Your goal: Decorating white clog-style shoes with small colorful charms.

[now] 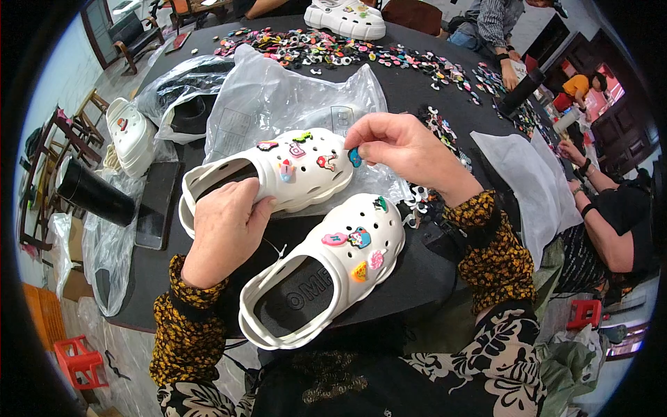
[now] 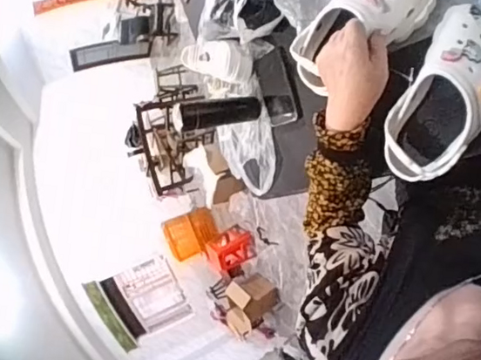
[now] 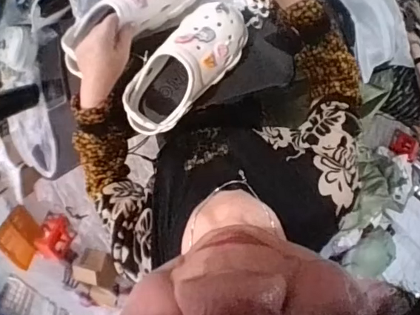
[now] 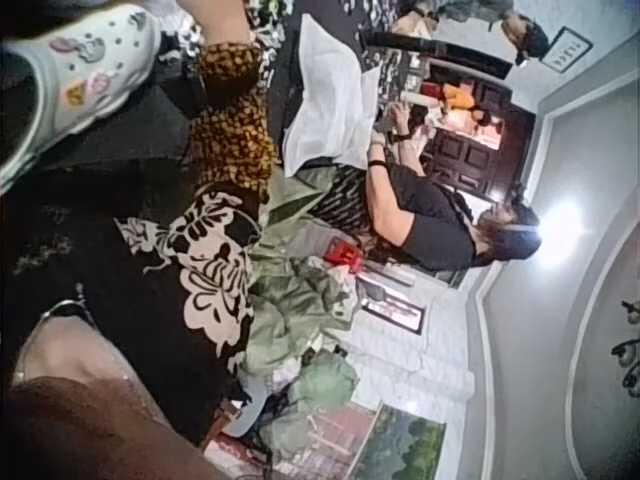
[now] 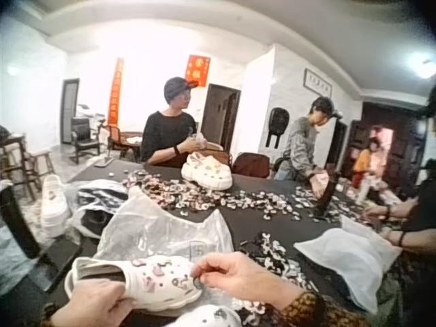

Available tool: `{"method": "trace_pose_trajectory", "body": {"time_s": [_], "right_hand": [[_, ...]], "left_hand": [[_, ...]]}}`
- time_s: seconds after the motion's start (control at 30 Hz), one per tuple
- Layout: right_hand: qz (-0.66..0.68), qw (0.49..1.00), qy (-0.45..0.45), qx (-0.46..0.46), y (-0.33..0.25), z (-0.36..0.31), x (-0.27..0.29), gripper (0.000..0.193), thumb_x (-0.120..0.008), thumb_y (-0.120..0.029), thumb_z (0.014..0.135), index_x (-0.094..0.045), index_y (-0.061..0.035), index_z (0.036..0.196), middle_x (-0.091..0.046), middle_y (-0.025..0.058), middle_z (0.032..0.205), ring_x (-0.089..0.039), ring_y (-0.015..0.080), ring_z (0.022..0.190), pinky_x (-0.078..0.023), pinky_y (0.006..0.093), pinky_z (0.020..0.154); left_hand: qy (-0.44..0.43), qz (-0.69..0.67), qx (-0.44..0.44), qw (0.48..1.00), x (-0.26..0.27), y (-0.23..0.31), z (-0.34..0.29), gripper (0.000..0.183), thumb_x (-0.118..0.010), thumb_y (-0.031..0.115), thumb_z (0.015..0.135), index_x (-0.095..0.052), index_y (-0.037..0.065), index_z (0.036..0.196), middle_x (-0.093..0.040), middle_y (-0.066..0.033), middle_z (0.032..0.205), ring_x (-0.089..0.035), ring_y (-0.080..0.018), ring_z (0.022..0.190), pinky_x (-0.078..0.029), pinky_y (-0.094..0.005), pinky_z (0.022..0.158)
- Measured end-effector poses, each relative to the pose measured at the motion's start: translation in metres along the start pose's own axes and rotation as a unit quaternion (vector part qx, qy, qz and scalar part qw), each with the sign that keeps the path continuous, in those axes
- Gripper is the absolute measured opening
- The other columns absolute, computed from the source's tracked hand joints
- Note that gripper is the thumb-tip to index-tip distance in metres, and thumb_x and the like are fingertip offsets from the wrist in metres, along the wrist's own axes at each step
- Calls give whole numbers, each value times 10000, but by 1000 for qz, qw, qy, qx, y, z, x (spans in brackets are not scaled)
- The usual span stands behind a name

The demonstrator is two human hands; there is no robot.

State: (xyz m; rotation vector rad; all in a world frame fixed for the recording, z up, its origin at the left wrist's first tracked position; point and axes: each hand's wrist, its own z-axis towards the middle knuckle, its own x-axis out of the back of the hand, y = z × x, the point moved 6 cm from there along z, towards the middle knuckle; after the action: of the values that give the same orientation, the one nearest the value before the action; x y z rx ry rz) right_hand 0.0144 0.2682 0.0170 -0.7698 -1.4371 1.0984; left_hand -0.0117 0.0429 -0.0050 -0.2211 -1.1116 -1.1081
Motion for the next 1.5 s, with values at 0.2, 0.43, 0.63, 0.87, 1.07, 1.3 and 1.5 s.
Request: {"method": "trace_pose_trajectory", "body": {"time_s": [0.2, 0.43, 0.63, 0.87, 1.07, 1.3, 1.5], "right_hand": [[-38, 999, 22, 8, 22, 25, -2, 156, -558, 15, 862, -592, 28, 1014, -596, 7, 849, -544, 61, 792, -461, 232, 722], [-159, 984, 47, 64, 11, 36, -6, 111, -572, -24, 850, -597, 31, 943, -631, 73, 821, -585, 121, 774, -481, 286, 725], [-237, 964, 66, 102, 14, 40, -7, 131, -539, -52, 869, -601, 21, 957, -649, 137, 812, -619, 187, 773, -485, 313, 737], [-258, 945, 107, 172, 12, 36, -5, 142, -542, -61, 835, -640, 7, 912, -650, 199, 881, -628, 358, 867, -493, 418, 785], [-305, 930, 98, 179, 6, 30, -13, 143, -547, -68, 831, -654, 4, 894, -640, 198, 888, -608, 370, 886, -478, 436, 820], [-296, 928, 132, 183, 2, 27, -12, 148, -553, -74, 830, -634, 31, 896, -626, 206, 884, -604, 372, 886, -478, 430, 810], [-296, 932, 112, 177, 8, 25, -14, 134, -574, -83, 832, -621, 33, 880, -619, 196, 856, -601, 369, 852, -479, 427, 789]], "left_hand": [[-1, 11, 3, 1000, 0, 0, 0, 257, -683, 142, 800, -467, 27, 717, -531, -141, 635, -564, -349, 635, -431, -436, 566], [-11, 11, 9, 1000, 0, 0, 1, 263, -681, 146, 804, -464, 27, 716, -524, -144, 633, -559, -355, 638, -427, -438, 564], [-3, 8, 6, 1000, 0, 0, 0, 256, -679, 148, 810, -472, 25, 724, -516, -135, 629, -554, -347, 632, -427, -432, 563], [-6, 12, 7, 1000, -1, 2, 1, 244, -676, 153, 822, -488, 22, 736, -529, -133, 638, -557, -342, 632, -428, -429, 566], [-1, 15, 4, 1000, -1, 0, 0, 247, -678, 157, 820, -488, 25, 735, -530, -133, 640, -555, -342, 630, -423, -429, 566], [-1, 7, 5, 1000, 0, 0, 0, 261, -685, 148, 806, -468, 27, 726, -528, -139, 644, -556, -349, 638, -425, -434, 567], [6, 5, -6, 1000, 1, 2, 0, 256, -691, 134, 790, -467, 26, 729, -531, -141, 647, -567, -351, 647, -435, -432, 573]]}}
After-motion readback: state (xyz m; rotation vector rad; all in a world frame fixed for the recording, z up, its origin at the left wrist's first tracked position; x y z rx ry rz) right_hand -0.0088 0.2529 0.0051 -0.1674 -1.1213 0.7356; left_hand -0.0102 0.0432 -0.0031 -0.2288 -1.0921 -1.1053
